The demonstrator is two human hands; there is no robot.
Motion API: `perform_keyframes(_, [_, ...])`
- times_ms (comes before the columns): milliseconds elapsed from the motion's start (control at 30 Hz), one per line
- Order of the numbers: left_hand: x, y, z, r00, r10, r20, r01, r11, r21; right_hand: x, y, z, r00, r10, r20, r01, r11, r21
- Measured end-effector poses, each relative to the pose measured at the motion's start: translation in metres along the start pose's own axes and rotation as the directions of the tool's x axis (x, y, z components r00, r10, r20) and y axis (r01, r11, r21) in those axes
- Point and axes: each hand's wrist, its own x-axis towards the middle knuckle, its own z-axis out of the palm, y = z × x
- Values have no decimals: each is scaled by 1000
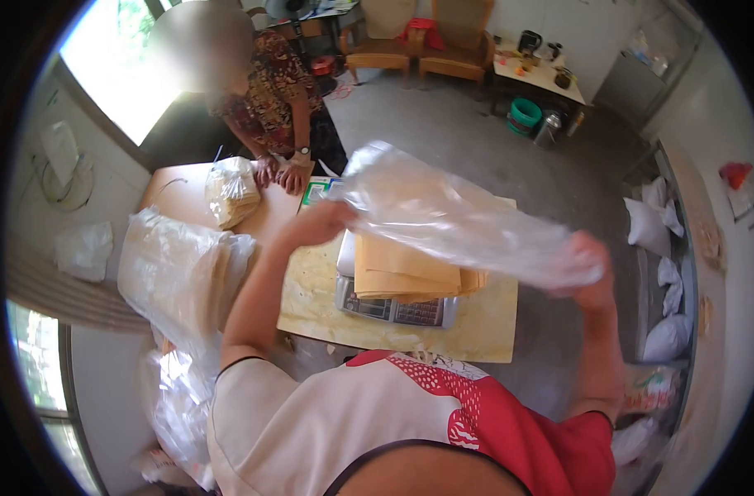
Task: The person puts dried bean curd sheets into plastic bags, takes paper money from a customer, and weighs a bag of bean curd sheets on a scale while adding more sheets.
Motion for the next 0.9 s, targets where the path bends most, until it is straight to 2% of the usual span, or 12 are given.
perform_keyframes(33, [6, 16, -26, 953, -232, 196, 206, 968, 145, 16, -7, 4, 975, 36, 219, 93, 830, -550])
perform_keyframes(67, [3, 8, -30, 948, -250, 198, 225, 964, 140, 27, 0, 8, 970, 27, 243, 110, 838, -535])
perform_keyframes(133, [-8, 17, -28, 938, -290, 191, 269, 954, 131, 43, 22, 8, 858, 302, 416, 255, 452, -855])
perform_keyframes(167, [-18, 34, -24, 938, -237, 254, 226, 971, 71, 52, 33, -3, 845, 300, 443, 278, 462, -842])
perform_keyframes(233, [-40, 71, -5, 922, -184, 340, 200, 980, -12, 80, 51, -30, 786, 576, 227, 77, 272, -959])
perform_keyframes(367, [-68, 134, 27, 901, -281, 331, 317, 946, -60, 105, 97, -52, 822, 345, 454, 288, 436, -853])
perform_keyframes(400, [-76, 130, 38, 885, -381, 267, 440, 872, -216, 113, 107, -47, 818, 345, 461, 294, 438, -850])
perform_keyframes(467, [-96, 111, 77, 845, -506, 173, 533, 766, -361, 139, 118, -39, 745, 507, 435, -106, 733, -672])
perform_keyframes(567, [-98, 103, 107, 777, -606, 169, 621, 696, -360, 171, 139, -27, 826, 515, 228, -181, 627, -758])
perform_keyframes(633, [-94, 103, 109, 625, -740, 250, 780, 603, -165, 189, 163, -15, 878, 398, 266, -48, 626, -778])
perform_keyframes(800, [-98, 119, 123, 597, -801, 48, 797, 585, -153, 215, 216, -7, 977, 122, 177, 112, 416, -903])
perform_keyframes(900, [-83, 140, 124, 557, -831, -5, 827, 555, -87, 215, 210, -8, 969, 2, 248, 196, 608, -770])
